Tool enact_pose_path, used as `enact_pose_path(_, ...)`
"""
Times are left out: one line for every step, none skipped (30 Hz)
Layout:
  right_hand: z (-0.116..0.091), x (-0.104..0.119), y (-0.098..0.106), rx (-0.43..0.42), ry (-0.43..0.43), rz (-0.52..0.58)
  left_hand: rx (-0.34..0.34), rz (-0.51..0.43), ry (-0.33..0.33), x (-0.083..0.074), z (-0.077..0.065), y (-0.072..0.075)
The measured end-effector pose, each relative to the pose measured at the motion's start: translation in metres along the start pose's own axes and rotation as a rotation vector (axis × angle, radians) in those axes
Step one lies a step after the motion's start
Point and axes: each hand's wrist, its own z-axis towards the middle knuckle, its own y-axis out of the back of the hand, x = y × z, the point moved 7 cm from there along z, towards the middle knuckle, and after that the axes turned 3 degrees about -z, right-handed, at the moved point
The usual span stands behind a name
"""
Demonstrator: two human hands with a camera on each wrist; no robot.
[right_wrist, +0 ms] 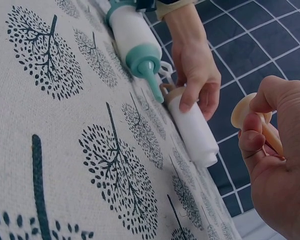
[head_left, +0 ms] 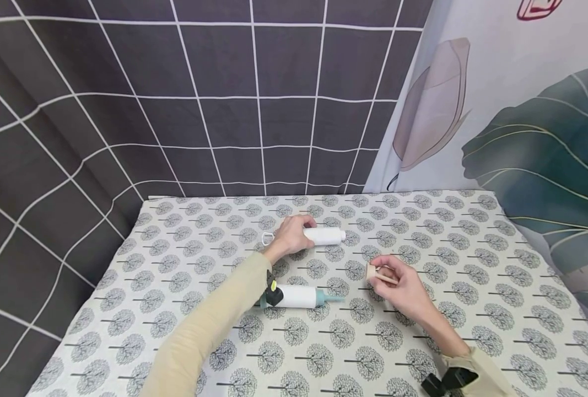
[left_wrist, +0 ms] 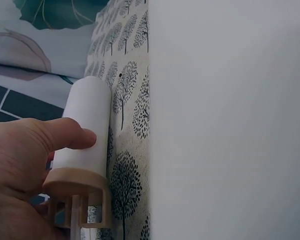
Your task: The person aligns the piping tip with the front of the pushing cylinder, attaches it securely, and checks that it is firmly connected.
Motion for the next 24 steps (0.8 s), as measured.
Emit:
enact_pose_path(0.0,0.0,0.0,0.001,-0.002,0.001,0.004,-0.003,0.001,0.0,0.0,0.0)
enact_pose_path(0.0,0.0,0.0,0.002,-0.003,0.0,0.006,-0.006,0.0,0.001,-0.001,0.0)
enact_pose_path(0.0,0.0,0.0,0.003,-0.003,-0.002,0.008,-0.009,0.001,0.001,-0.001,0.0)
enact_pose_path(0.0,0.0,0.0,0.004,-0.004,-0.004,0.009,-0.011,0.001,0.0,-0.001,0.0)
enact_pose_path(0.0,0.0,0.0,0.005,-0.004,-0.002,0.008,-0.011,0.0,0.0,-0.002,0.0)
enact_pose_path(0.0,0.0,0.0,0.005,-0.004,-0.005,0.008,-0.011,0.0,0.0,-0.002,0.001)
enact_pose_path(0.0,0.0,0.0,0.006,-0.004,-0.006,0.009,-0.015,0.0,0.0,-0.002,0.001)
enact_pose_path(0.001,0.0,-0.001,0.007,-0.003,-0.005,0.011,-0.015,-0.001,-0.001,-0.003,0.001)
enact_pose_path(0.001,0.0,-0.001,0.006,-0.002,-0.005,0.013,-0.017,-0.002,-0.001,-0.003,0.001)
enact_pose_path(0.001,0.0,0.0,0.004,-0.002,-0.006,0.016,-0.015,-0.006,-0.002,-0.004,0.002)
enact_pose_path(0.001,0.0,0.0,0.003,-0.002,-0.008,0.018,-0.013,-0.012,-0.004,-0.005,0.002)
enact_pose_path(0.001,0.001,0.0,0.001,-0.002,-0.012,0.024,-0.011,-0.017,-0.005,-0.005,0.002)
enact_pose_path(0.001,0.001,0.0,0.0,-0.004,-0.013,0.028,-0.007,-0.024,-0.006,-0.006,0.003)
enact_pose_path(0.001,0.001,0.0,-0.002,-0.008,-0.015,0.031,0.0,-0.032,-0.008,-0.007,0.003)
enact_pose_path(0.001,0.001,0.0,-0.004,-0.011,-0.015,0.033,0.002,-0.042,-0.009,-0.008,0.003)
enact_pose_path(0.001,0.001,0.0,-0.003,-0.015,-0.014,0.035,0.005,-0.049,-0.011,-0.01,0.004)
enact_pose_path(0.0,0.001,0.0,-0.003,-0.018,-0.012,0.036,0.006,-0.057,-0.012,-0.011,0.004)
enact_pose_path(0.0,0.001,0.0,-0.003,-0.021,-0.007,0.037,0.007,-0.065,-0.014,-0.013,0.005)
enact_pose_path(0.0,0.001,0.0,-0.003,-0.024,-0.001,0.036,0.007,-0.072,-0.015,-0.014,0.006)
enact_pose_path(0.0,0.001,0.0,-0.003,-0.026,0.006,0.038,0.003,-0.078,-0.016,-0.015,0.007)
enact_pose_path(0.0,0.001,-0.001,-0.002,-0.027,0.012,0.039,0.0,-0.088,-0.017,-0.017,0.007)
enact_pose_path(0.0,0.001,-0.001,-0.002,-0.029,0.017,0.038,-0.002,-0.095,-0.018,-0.018,0.009)
enact_pose_path(0.0,0.001,0.0,-0.003,-0.03,0.022,0.037,-0.003,-0.101,-0.018,-0.02,0.009)
enact_pose_path(0.0,0.001,0.0,-0.004,-0.032,0.026,0.038,-0.006,-0.105,-0.019,-0.021,0.011)
